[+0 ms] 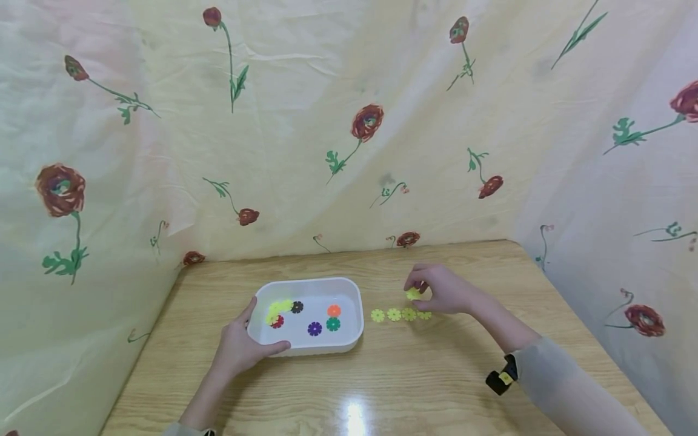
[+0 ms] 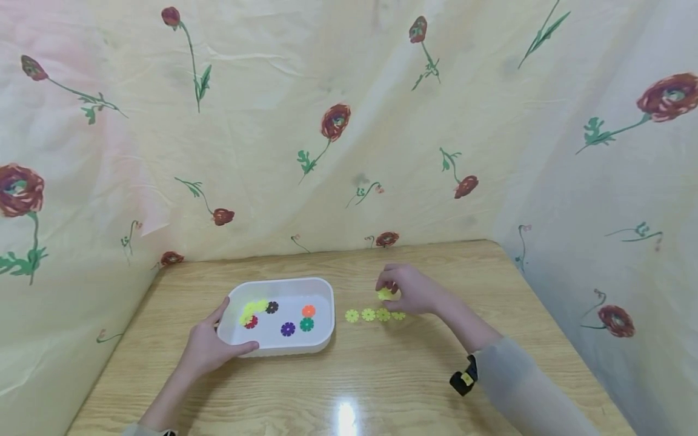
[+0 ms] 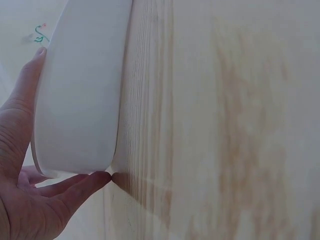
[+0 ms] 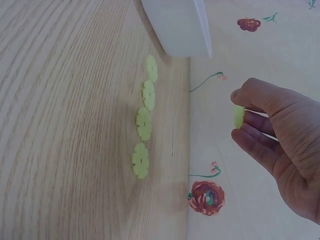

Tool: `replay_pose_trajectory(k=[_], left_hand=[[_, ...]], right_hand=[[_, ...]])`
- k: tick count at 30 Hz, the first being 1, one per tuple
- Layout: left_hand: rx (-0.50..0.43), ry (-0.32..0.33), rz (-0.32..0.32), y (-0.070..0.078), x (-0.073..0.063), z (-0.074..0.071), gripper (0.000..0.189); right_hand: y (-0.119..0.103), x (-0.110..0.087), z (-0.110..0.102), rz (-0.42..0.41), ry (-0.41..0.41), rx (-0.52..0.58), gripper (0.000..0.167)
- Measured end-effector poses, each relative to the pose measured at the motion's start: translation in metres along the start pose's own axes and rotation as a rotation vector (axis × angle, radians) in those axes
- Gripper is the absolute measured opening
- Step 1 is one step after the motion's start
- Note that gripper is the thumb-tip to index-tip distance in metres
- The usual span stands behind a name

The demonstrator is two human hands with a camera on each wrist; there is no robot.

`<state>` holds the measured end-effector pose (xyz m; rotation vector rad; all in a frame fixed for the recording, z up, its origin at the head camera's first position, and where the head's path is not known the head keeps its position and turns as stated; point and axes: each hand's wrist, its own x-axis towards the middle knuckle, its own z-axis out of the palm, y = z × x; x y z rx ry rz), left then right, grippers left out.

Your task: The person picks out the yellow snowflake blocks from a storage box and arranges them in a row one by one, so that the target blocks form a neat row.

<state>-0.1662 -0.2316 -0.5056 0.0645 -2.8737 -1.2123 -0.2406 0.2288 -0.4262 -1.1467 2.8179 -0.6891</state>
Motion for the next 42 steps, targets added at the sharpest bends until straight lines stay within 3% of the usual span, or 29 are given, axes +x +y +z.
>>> replay_pose_trajectory(k=[42], left_hand=[[-0.005, -0.001, 0.011, -0.001, 0.000, 0.000, 0.137]], right_hand=[[0.025, -0.033, 0.007, 0.067, 0.008, -0.009, 0.019]])
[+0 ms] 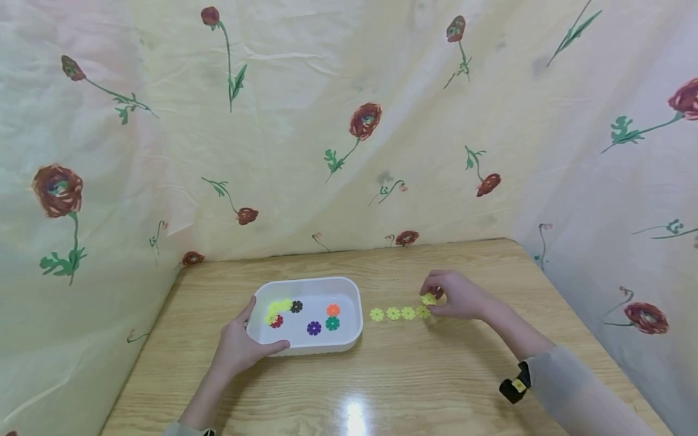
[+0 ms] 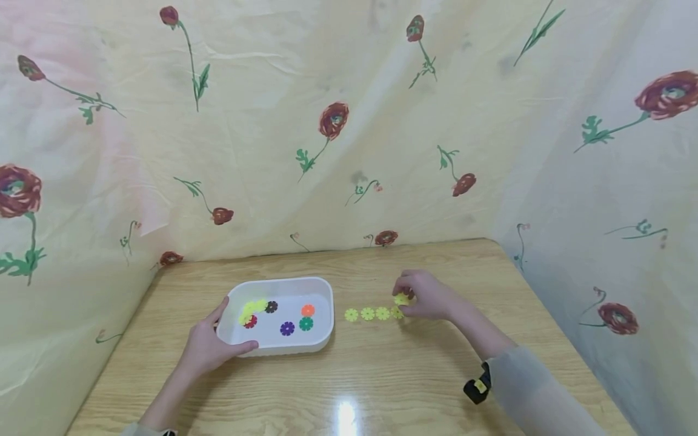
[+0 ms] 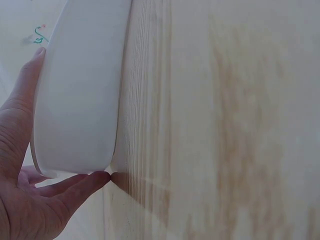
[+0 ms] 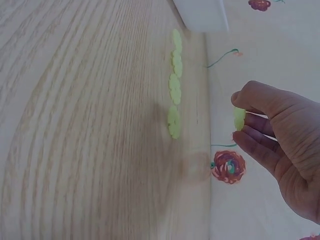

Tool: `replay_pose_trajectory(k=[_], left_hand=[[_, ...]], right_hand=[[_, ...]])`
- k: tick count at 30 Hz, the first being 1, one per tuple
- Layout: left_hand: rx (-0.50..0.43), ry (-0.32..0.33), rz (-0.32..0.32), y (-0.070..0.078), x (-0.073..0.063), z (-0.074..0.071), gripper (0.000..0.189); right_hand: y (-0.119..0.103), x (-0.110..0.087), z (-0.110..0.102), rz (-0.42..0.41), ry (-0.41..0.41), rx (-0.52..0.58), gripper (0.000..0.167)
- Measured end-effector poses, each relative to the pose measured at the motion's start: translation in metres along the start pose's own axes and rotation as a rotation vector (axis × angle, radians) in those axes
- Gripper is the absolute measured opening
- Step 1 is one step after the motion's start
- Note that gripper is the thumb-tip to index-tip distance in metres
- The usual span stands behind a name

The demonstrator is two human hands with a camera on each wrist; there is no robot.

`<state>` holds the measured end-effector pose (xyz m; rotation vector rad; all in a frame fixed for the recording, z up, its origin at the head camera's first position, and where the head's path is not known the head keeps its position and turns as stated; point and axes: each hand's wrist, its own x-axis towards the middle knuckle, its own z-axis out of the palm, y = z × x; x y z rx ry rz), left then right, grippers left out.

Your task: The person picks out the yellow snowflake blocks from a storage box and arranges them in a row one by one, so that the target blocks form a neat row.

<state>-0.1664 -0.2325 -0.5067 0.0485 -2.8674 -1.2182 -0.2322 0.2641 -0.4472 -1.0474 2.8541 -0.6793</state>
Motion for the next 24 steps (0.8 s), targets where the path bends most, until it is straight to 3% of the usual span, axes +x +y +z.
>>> replay_pose_trajectory(k=[12, 24], left_hand=[[0.008, 0.005, -0.002, -0.001, 0.000, -0.001, 0.137], [0.006, 0.002, -0.006, 0.000, 0.002, 0.000, 0.137]], right_hand=[[0.009, -0.012, 0.003, 0.024, 0.014, -0.001, 0.017], [0.020, -0.024, 0.012, 0.102, 0.033, -0.049, 0.021]])
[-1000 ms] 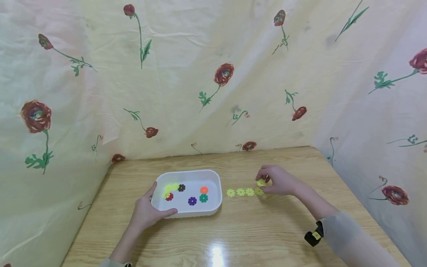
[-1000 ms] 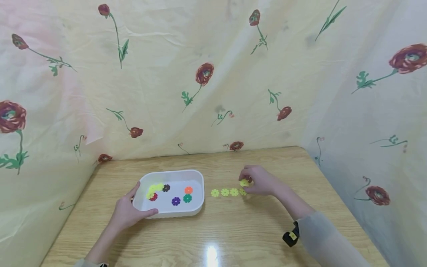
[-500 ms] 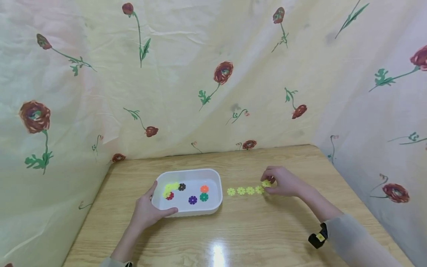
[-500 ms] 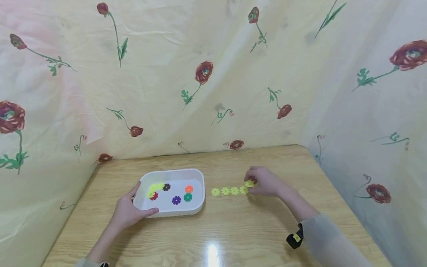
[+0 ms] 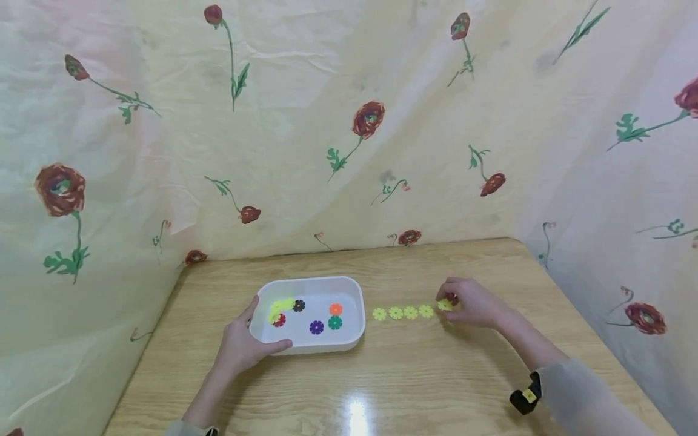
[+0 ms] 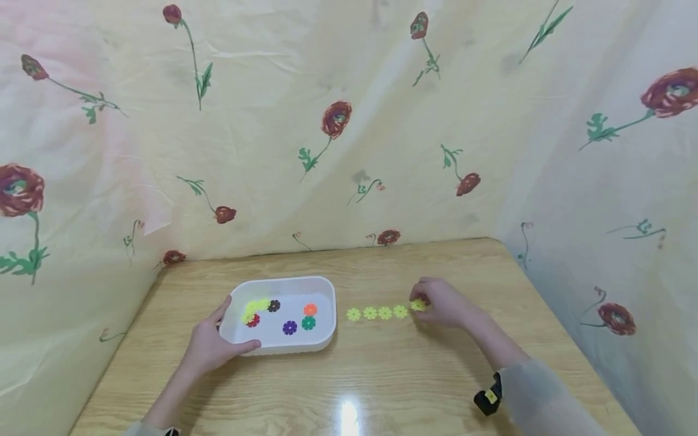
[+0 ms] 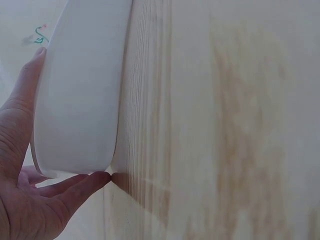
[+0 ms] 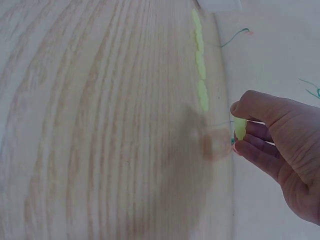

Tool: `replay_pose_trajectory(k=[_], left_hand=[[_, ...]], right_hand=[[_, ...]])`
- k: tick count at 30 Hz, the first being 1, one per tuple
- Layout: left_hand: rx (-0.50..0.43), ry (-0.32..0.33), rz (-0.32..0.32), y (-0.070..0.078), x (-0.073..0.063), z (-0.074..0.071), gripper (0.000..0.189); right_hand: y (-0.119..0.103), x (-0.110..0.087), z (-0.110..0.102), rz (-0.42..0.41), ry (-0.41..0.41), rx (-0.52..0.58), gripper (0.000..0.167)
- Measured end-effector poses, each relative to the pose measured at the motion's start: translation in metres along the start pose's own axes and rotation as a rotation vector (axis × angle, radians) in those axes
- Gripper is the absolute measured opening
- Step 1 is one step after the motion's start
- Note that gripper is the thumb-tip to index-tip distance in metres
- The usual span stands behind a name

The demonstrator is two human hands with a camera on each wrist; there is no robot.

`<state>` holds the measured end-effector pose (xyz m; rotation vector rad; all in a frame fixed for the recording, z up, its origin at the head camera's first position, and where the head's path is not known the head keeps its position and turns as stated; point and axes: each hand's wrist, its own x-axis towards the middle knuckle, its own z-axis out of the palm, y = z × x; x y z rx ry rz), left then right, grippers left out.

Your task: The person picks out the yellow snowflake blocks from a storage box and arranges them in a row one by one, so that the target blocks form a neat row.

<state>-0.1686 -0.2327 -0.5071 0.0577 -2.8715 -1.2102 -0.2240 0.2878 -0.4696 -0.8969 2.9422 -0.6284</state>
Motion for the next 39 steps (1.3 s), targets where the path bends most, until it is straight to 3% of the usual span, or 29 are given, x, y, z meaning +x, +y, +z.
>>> replay_pose_trajectory(k=[5, 15, 28, 39], left_hand=[[0.004, -0.013, 0.004, 0.002, 0.005, 0.001, 0.138], [-0.018, -0.013, 0.022, 0.007, 0.011, 0.005, 0.137], [-0.024, 0.005, 0.016, 0.005, 0.007, 0.001, 0.134], [-0.036, 0.007, 0.002, -0.003, 0.004, 0.001, 0.134]], right_hand=[[0.003, -0.007, 0.007, 0.030, 0.027, -0.011, 0.021], [0.011, -0.014, 0.009, 0.012, 0.118, -0.056, 0.018], [0.014, -0.003, 0.012, 0.019, 0.117, -0.090, 0.019], [0.012, 0.005, 0.023, 0.021, 0.063, -0.064, 0.019]])
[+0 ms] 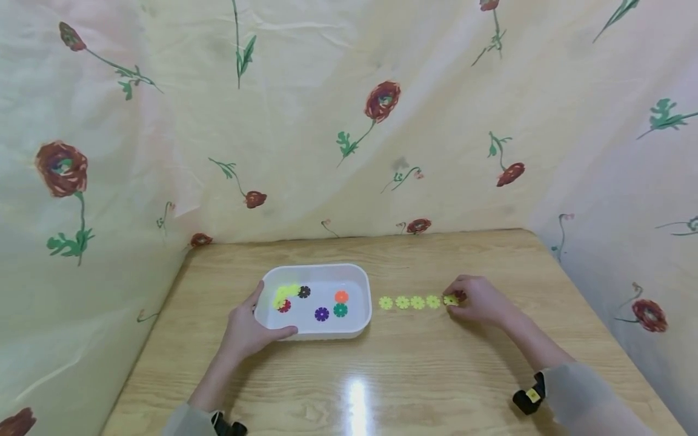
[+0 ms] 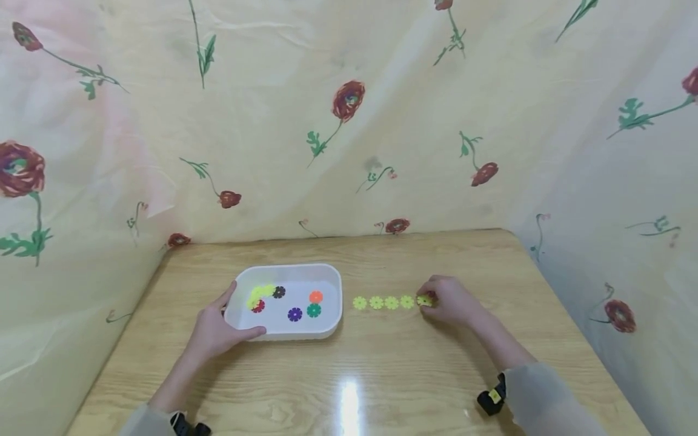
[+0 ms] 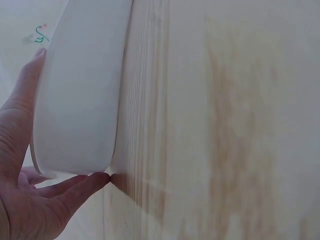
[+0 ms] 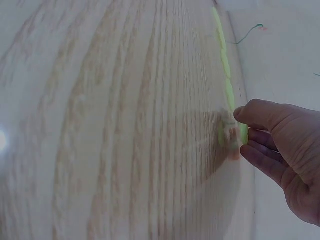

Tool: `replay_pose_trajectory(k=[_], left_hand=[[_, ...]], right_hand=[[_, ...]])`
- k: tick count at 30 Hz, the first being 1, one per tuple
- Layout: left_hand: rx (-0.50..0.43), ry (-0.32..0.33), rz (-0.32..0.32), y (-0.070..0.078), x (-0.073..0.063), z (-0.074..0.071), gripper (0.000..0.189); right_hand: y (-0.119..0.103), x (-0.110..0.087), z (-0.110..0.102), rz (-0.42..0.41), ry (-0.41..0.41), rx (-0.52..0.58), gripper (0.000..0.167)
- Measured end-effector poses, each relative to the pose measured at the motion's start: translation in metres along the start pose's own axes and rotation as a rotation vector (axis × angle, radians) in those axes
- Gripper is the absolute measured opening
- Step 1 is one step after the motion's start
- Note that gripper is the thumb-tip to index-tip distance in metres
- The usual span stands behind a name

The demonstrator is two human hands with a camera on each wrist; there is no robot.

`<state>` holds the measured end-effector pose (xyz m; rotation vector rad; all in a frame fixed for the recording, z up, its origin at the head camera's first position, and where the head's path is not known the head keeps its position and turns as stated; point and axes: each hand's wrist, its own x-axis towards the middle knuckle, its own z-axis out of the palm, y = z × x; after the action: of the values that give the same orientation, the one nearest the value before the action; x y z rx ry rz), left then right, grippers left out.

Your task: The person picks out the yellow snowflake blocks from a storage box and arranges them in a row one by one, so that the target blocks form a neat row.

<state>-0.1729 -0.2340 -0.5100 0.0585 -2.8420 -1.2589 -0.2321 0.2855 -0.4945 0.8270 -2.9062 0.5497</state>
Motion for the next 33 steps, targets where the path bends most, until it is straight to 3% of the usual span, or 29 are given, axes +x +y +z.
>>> replay_pose_trajectory(k=[16, 28, 33], left_hand=[[0.012, -0.010, -0.025, 0.0036, -0.0003, -0.0009, 0.135], [0.004, -0.001, 0.008, 0.0003, 0.0018, -0.0013, 0.134], [-0.005, -0.005, 0.005, 0.0012, 0.0006, -0.0022, 0.133]], right_hand=[[0.0044, -0.0021, 0.0071, -0.002, 0.030, -0.018, 0.016], [0.0013, -0.0054, 0.0082, -0.027, 0.061, -0.038, 0.012], [-0.0014, -0.0017, 0.0016, 0.005, 0.045, -0.012, 0.016]])
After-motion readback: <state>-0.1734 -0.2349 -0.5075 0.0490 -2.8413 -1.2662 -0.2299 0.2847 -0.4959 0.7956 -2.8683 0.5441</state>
